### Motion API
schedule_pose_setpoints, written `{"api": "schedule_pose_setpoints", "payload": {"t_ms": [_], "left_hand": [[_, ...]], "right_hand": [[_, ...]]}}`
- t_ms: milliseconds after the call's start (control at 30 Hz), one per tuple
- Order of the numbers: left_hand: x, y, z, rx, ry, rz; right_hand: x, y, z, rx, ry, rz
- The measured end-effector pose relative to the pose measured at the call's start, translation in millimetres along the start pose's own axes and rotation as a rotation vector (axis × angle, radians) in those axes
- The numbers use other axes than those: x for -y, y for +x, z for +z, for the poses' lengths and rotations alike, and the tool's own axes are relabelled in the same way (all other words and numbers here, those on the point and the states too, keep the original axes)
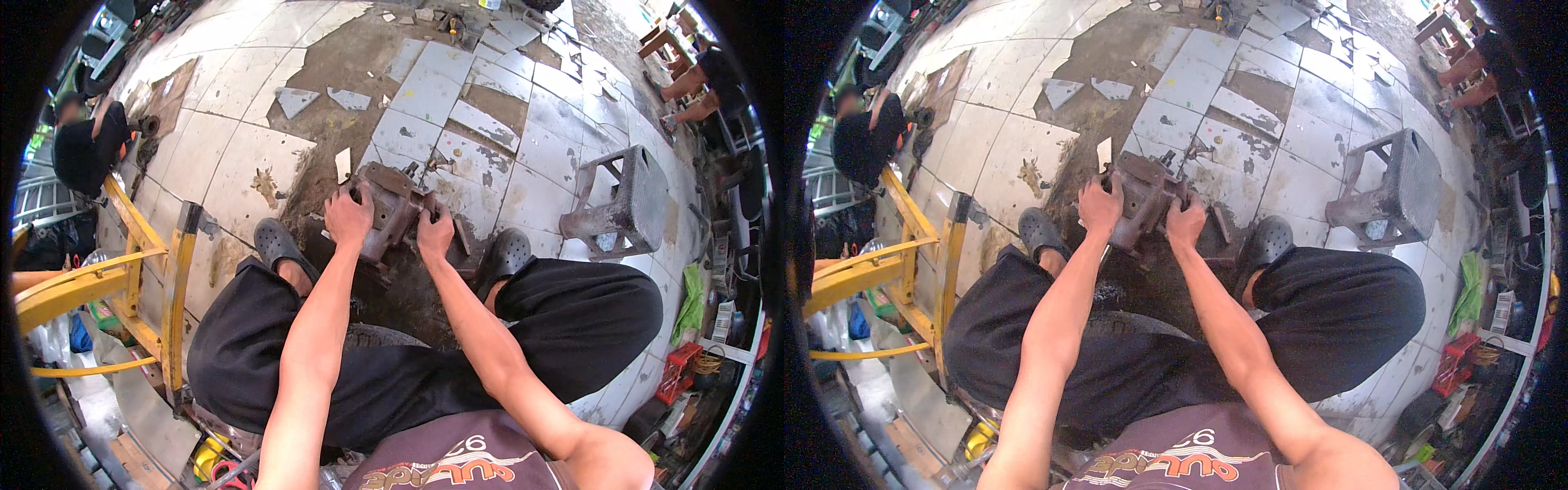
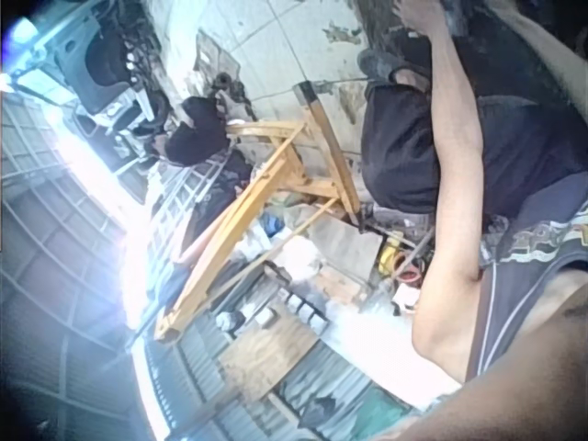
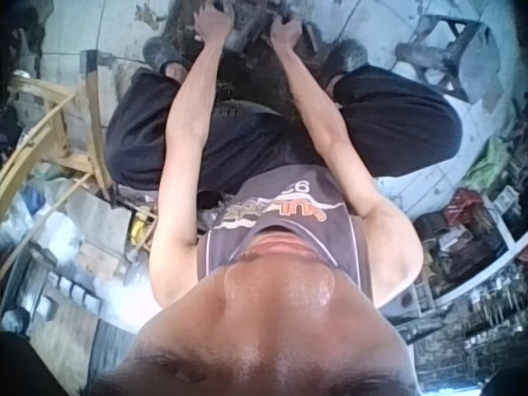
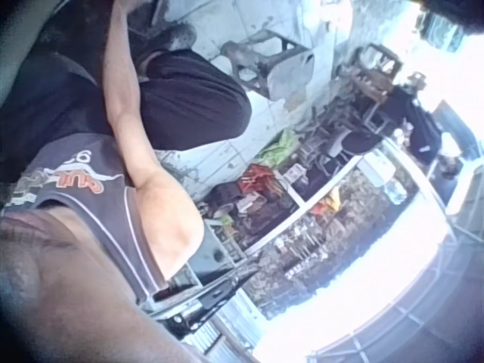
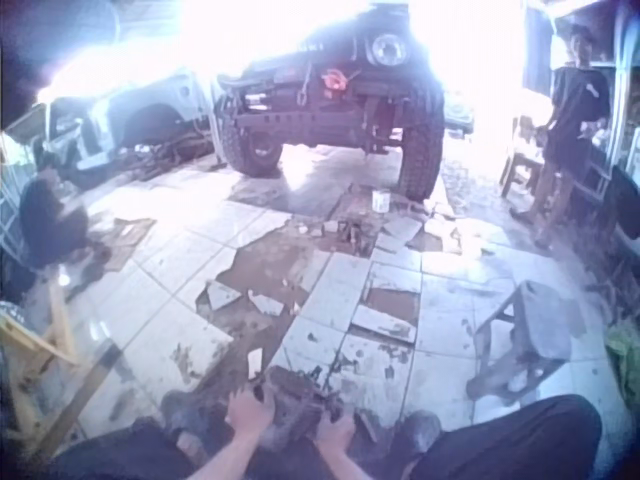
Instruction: The person sits on the floor and works on a metal mechanical part, likely a brake caliper, using a small tool to adjust or clean its components. The person holds the part with both hands and manipulates it while seated.
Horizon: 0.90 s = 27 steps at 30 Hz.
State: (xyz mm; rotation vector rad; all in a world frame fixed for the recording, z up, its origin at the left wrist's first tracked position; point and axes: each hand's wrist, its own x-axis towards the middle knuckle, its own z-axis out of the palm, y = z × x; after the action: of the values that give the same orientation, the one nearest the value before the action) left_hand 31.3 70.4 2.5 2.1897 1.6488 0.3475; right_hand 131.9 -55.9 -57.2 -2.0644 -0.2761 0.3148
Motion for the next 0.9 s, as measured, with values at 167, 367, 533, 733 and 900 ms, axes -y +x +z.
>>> {"api": "schedule_pose_setpoints", "payload": {"t_ms": [167, 367, 533, 733, 900], "left_hand": [[-5.2, 0.1, -6.7, 0.001, 0.054, -0.042], [-17.2, 0.7, -6.1, 0.029, 0.024, -0.023], [-6.0, -0.6, -12.6, 0.024, 0.033, -0.084], [-14.6, -1.6, -4.5, 0.001, 0.030, -0.061], [-9.4, -2.5, -16.8, 0.053, 0.031, -0.091]], "right_hand": [[14.6, 17.9, 3.0, 0.005, 0.060, -0.038], [9.7, 13.9, 27.6, 0.083, -0.089, -0.173], [38.6, -11.2, 12.7, 0.462, -0.128, 0.036], [23.7, 9.2, 14.9, 0.519, -0.171, -0.044], [24.8, 4.3, 6.2, 0.648, -0.111, 0.025]]}}
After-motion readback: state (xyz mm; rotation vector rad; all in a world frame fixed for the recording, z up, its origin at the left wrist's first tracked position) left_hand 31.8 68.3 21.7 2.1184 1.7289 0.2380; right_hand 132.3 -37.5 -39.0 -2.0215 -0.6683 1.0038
